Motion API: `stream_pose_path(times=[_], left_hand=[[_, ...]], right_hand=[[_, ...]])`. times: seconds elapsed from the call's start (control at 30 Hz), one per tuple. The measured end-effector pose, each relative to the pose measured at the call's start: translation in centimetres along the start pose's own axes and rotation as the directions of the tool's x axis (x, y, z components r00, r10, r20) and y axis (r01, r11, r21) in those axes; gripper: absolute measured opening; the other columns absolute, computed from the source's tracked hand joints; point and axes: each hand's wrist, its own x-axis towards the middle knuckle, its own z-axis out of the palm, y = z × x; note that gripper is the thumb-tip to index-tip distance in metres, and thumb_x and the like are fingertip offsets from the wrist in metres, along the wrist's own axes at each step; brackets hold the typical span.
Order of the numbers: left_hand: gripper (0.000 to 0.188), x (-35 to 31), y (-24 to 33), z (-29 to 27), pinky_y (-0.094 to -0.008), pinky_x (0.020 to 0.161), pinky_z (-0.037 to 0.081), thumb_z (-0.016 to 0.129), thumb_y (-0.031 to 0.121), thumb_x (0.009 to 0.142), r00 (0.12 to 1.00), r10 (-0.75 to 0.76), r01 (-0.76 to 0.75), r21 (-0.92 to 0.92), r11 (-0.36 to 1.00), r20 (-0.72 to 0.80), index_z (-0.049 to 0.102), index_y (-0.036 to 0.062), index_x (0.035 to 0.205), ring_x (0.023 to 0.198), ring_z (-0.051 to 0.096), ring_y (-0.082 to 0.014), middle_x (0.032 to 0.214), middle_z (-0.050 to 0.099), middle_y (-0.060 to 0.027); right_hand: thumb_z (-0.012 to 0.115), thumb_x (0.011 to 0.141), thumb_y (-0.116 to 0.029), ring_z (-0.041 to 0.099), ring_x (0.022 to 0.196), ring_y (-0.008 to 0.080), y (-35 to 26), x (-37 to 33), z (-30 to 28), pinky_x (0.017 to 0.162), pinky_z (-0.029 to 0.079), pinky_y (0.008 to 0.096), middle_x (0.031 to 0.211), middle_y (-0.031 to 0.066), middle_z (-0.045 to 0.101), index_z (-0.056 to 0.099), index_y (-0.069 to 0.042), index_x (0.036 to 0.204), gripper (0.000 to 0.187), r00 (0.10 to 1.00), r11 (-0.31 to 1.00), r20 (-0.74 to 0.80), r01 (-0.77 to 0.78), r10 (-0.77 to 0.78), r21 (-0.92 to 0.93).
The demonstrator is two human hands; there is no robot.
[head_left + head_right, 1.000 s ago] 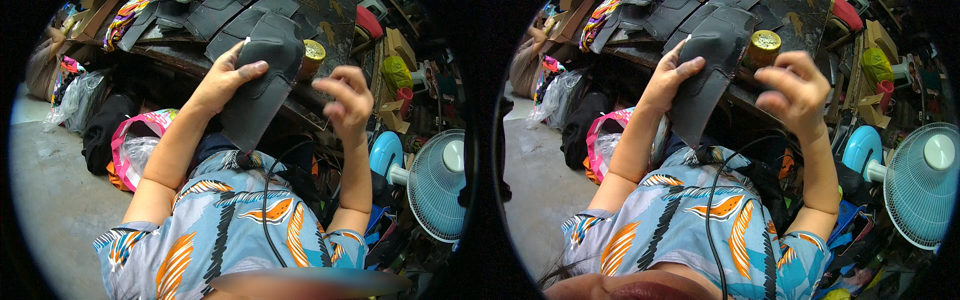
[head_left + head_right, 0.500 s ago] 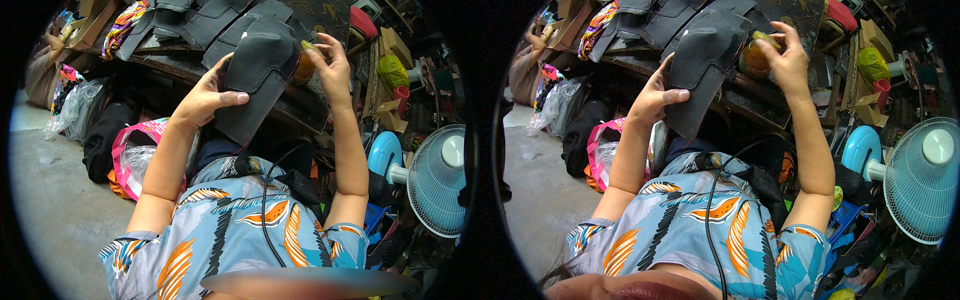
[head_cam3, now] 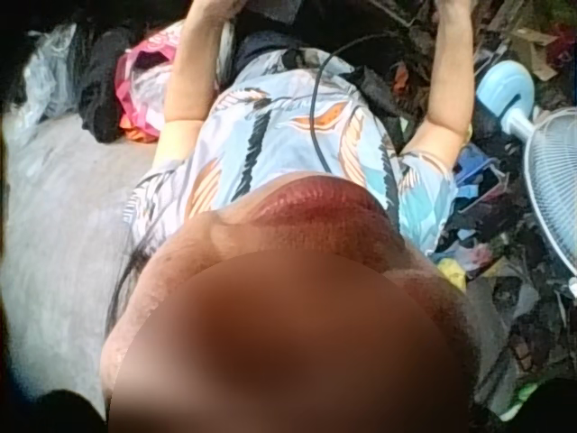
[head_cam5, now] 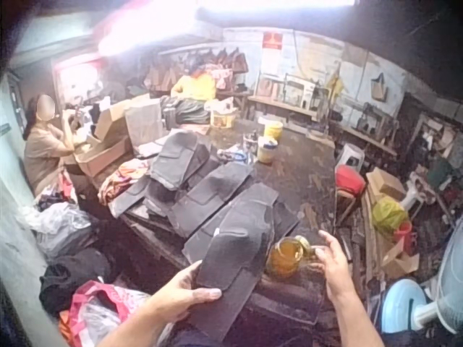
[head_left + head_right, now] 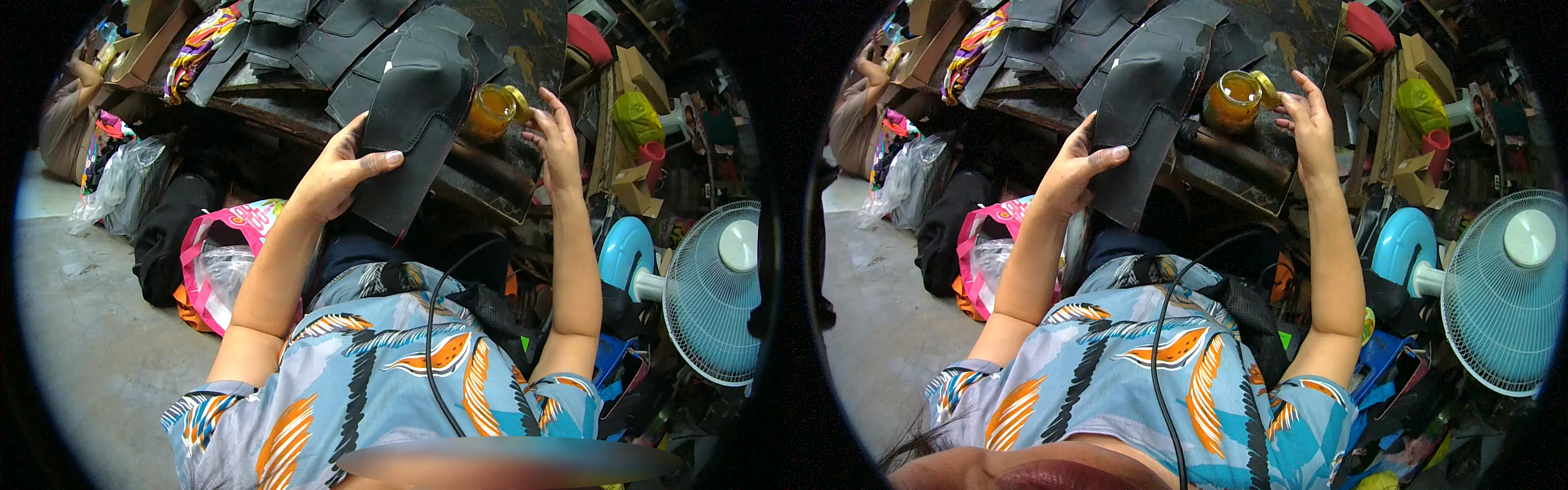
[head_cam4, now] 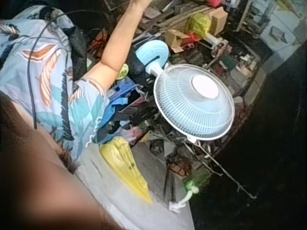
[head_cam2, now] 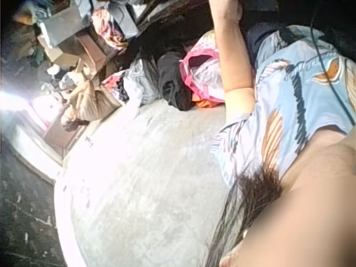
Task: The person applies a yellowish adhesive from a small jar to the edges of black leather pieces using a small brush. The person repeatedly dips the brush into the jar and coats the edges of multiple leather pieces, then places them on the table.
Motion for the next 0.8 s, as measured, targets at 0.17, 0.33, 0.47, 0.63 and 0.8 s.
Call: stream_pose_path(times=[0.17,0.33,0.47,0.63,0.8], left_hand=[[0.061,0.1,0.1,-0.1,-0.0334,0.090,0.056,0.078,0.008,0.083,1.000,0.018,-0.018,0.004,1.000,-0.018,0.048,0.0004,0.135,0.100,0.066,-0.0180,0.117,0.064,-0.0110],[0.064,-0.1,0.5,-0.1,-0.0335,0.090,0.056,0.078,0.004,0.079,0.998,0.064,-0.064,-0.011,0.998,-0.012,0.047,0.0018,0.135,0.099,0.065,-0.0172,0.117,0.063,-0.0100],[0.066,-0.5,0.5,0.2,-0.0342,0.091,0.056,0.078,0.004,0.078,0.997,0.076,-0.075,-0.043,0.996,0.020,0.048,0.0022,0.136,0.102,0.064,-0.0168,0.115,0.064,-0.0094],[0.058,-0.3,0.5,0.9,-0.0316,0.087,0.056,0.075,0.010,0.086,0.995,0.095,-0.094,-0.026,0.995,0.014,0.048,-0.0001,0.136,0.099,0.065,-0.0151,0.117,0.064,-0.0101],[0.052,0.4,0.8,1.9,-0.0287,0.084,0.057,0.071,0.012,0.091,0.988,0.149,-0.150,0.007,0.989,0.029,0.048,-0.0023,0.136,0.097,0.065,-0.0131,0.116,0.064,-0.0101]], right_hand=[[0.055,0.089,-0.005,0.058,0.117,0.0252,-2.0,-0.7,0.5,0.100,0.047,0.0403,0.124,0.0106,0.065,0.064,-0.017,0.130,0.044,0.838,0.694,0.137,0.519,-0.528,-0.499],[0.056,0.079,0.006,0.052,0.127,0.0291,-4.0,-0.2,0.8,0.108,0.039,0.0421,0.133,0.0054,0.062,0.078,-0.023,0.107,0.046,0.613,-0.009,0.466,0.599,-0.638,-0.801],[0.061,0.085,-0.006,0.052,0.129,0.0273,-3.9,0.1,2.2,0.110,0.035,0.0526,0.133,0.0017,0.063,0.079,-0.030,0.101,0.034,0.705,-0.130,0.494,0.504,-0.509,-0.854],[0.062,0.083,-0.004,0.051,0.130,0.0264,-4.6,-0.9,1.1,0.111,0.032,0.0545,0.136,0.0003,0.061,0.077,-0.030,0.104,0.037,0.613,-0.029,0.430,0.553,-0.663,-0.833],[0.060,0.080,0.001,0.050,0.130,0.0284,-5.3,-2.4,1.0,0.112,0.032,0.0513,0.132,0.0024,0.063,0.077,-0.023,0.104,0.039,0.662,0.014,0.452,0.572,-0.597,-0.820]])
